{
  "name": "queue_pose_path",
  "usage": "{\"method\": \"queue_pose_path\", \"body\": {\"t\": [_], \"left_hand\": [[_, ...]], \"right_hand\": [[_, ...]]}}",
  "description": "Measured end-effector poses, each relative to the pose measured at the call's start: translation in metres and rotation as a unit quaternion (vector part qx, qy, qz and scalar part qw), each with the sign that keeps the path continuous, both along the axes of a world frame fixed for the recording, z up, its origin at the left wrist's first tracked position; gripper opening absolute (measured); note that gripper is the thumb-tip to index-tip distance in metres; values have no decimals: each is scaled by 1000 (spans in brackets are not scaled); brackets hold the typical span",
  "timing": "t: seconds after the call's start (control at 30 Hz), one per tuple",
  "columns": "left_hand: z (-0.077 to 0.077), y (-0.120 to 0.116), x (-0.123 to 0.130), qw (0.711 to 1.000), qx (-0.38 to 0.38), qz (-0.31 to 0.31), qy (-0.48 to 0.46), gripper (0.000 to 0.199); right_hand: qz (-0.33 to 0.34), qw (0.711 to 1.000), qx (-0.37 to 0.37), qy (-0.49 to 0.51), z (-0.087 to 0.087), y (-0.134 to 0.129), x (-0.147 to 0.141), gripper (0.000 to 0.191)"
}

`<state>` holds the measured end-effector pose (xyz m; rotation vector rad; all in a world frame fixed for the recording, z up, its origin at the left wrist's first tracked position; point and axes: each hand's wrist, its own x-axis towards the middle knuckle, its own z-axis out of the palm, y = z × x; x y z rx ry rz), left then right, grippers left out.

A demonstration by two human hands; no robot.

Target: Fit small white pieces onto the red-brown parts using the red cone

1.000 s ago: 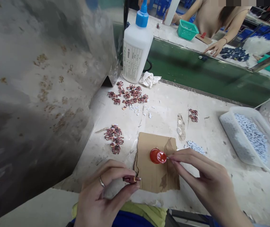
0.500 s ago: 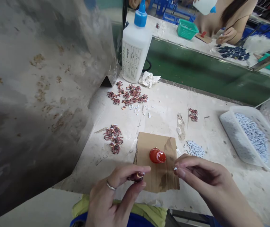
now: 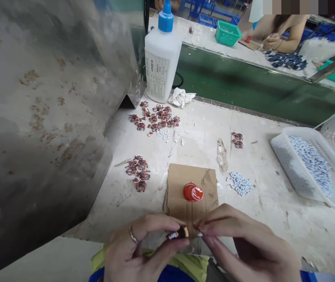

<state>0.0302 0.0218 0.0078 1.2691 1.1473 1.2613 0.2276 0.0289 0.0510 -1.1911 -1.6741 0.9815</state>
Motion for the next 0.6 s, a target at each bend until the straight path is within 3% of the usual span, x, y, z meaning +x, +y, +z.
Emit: {"method": "queue_pose_path", "body": {"t": [0.2,0.6], "left_hand": [[2,-4,8,996,-35,5,-83,9],[-3,-3,8,995,-37,4,-96,11]], "right_hand": [[24,999,27,-20,-5,-1,-5,37],[22,998,39,-40,-7,-1,-4,36]]}}
